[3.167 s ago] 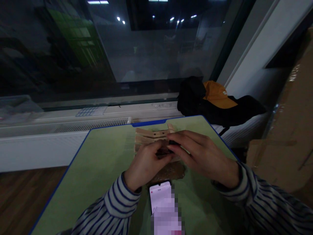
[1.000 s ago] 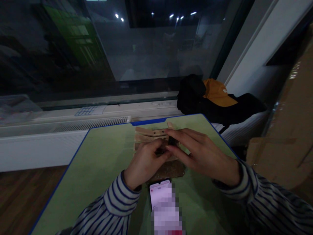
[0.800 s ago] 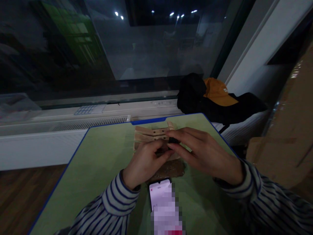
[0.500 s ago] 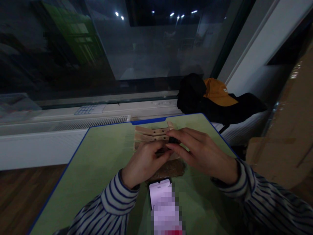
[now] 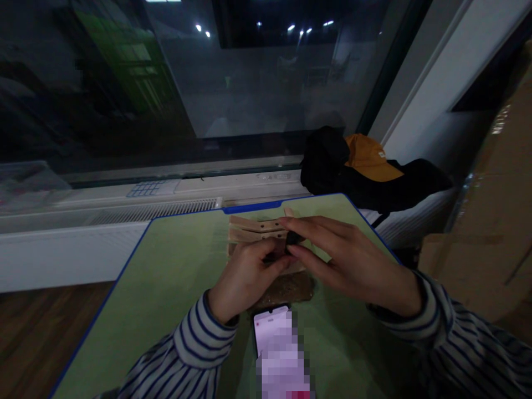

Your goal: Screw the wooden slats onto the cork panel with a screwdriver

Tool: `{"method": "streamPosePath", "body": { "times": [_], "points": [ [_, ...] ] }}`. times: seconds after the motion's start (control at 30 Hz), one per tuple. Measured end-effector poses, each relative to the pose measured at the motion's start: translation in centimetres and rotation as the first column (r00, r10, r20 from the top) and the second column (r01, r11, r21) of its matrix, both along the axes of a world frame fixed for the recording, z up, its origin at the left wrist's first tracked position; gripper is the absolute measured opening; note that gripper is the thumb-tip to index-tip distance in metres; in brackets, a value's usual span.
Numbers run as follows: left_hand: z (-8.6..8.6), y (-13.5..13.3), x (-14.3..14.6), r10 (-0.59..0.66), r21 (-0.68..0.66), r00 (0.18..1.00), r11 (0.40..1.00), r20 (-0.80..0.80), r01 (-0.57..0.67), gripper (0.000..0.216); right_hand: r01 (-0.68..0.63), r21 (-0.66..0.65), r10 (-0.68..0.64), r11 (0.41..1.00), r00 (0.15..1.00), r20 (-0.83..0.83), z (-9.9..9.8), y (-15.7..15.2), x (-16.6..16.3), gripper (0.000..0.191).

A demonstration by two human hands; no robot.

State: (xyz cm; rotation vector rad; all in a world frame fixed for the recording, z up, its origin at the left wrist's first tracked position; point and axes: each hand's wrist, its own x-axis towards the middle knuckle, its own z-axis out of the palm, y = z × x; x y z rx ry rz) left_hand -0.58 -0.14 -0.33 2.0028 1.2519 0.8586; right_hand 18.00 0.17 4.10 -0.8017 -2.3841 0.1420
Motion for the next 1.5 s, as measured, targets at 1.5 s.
{"method": "streamPosePath", "body": {
  "times": [1.5],
  "points": [
    [1.1, -0.2, 0.2, -0.114, -0.036, 0.993, 0.993, -0.026, 0.113, 0.016, 0.029, 0.031, -0.030, 0.999, 0.999, 0.028, -0.3, 0.0, -0.2, 0.029]
  ]
}}
